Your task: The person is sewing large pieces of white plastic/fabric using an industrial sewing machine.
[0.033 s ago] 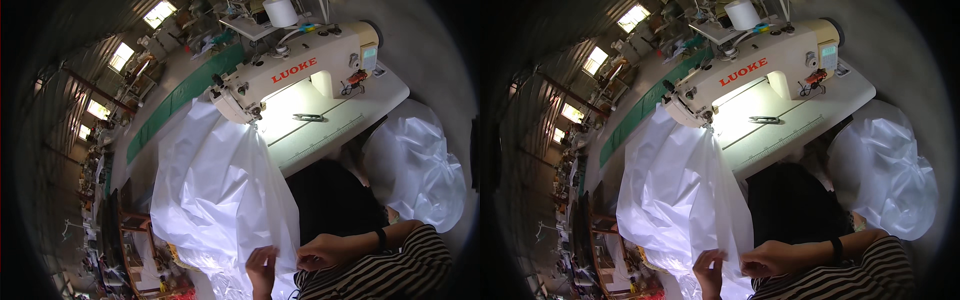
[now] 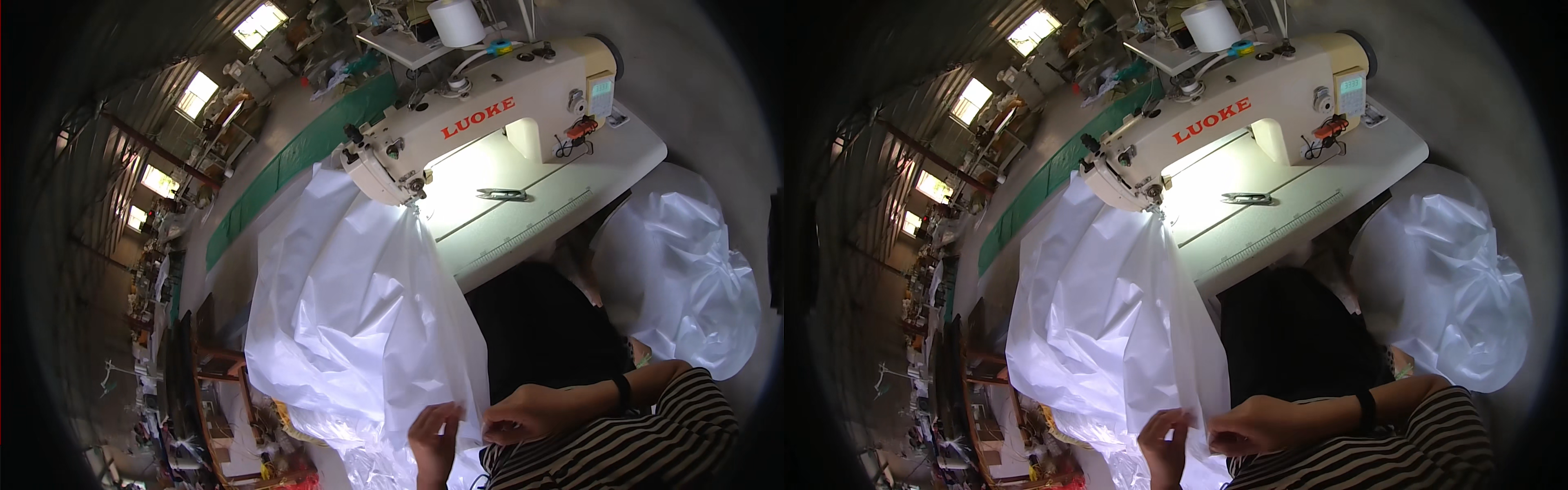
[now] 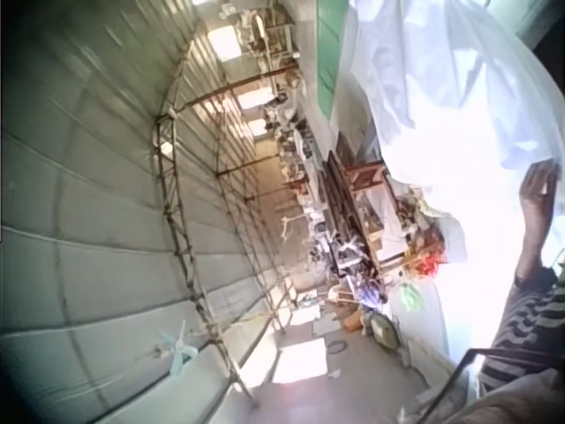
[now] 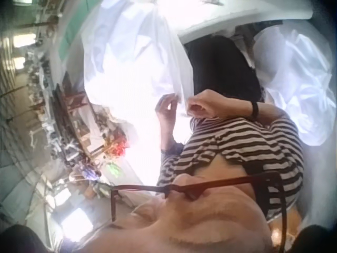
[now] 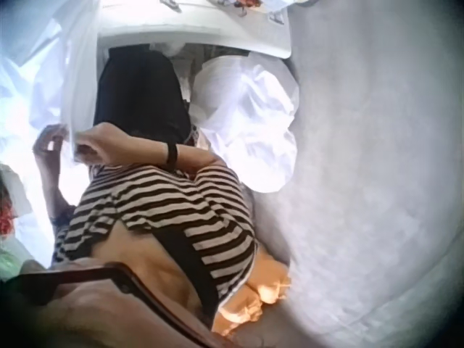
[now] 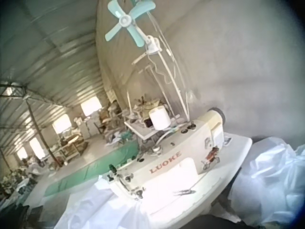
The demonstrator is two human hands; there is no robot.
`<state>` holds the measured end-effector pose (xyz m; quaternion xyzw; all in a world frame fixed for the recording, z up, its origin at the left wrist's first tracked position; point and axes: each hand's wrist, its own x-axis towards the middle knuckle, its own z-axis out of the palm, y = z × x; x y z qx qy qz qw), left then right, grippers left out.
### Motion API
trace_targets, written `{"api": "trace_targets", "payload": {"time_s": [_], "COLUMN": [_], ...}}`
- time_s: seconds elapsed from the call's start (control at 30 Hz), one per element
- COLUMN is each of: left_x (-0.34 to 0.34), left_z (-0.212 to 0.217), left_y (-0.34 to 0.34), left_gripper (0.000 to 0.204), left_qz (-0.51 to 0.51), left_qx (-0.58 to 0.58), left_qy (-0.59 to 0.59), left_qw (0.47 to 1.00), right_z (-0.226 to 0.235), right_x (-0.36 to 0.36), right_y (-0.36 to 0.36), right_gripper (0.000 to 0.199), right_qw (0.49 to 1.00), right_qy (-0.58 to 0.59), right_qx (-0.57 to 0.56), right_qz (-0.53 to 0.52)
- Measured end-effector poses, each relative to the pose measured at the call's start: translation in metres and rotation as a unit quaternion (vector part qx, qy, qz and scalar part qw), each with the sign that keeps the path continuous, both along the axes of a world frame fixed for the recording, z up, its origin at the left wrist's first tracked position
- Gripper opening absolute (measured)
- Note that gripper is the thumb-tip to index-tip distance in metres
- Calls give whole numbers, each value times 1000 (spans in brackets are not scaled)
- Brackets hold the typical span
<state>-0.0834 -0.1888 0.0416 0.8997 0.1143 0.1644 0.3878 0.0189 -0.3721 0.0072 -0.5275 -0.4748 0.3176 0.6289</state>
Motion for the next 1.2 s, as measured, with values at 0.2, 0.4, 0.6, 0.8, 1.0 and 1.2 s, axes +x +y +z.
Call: {"api": "trace_targets", "payload": {"time_s": [0.2, 0.4, 0.6, 0.8, 1.0, 1.2], "left_x": [4, 10, 24, 28, 33, 79], "left_z": [-5, -16, -21, -20, -3, -18], "left_y": [-12, -20, -18, -27, -11, -27], "left_gripper": [13, 13, 18, 17, 24, 11], "left_qz": [-10, -86, -257, -281, -200, -147], "left_qx": [-395, -196, -16, -50, -41, -42], "left_qy": [116, 12, 74, 103, 152, 151], "left_qw": [911, 977, 963, 953, 967, 977], "right_z": [23, -25, -72, -20, -24, -24], "right_x": [-7, 53, 94, 156, 163, 183], "right_y": [7, 2, 64, 74, 102, 121], "right_gripper": [19, 21, 44, 44, 48, 45], "right_qw": [922, 974, 972, 876, 777, 797], "right_qy": [-375, -222, 217, -228, -420, -390], "right_qx": [-100, 41, -94, -257, -399, -350], "right_qz": [-16, -3, 3, -337, -247, -300]}}
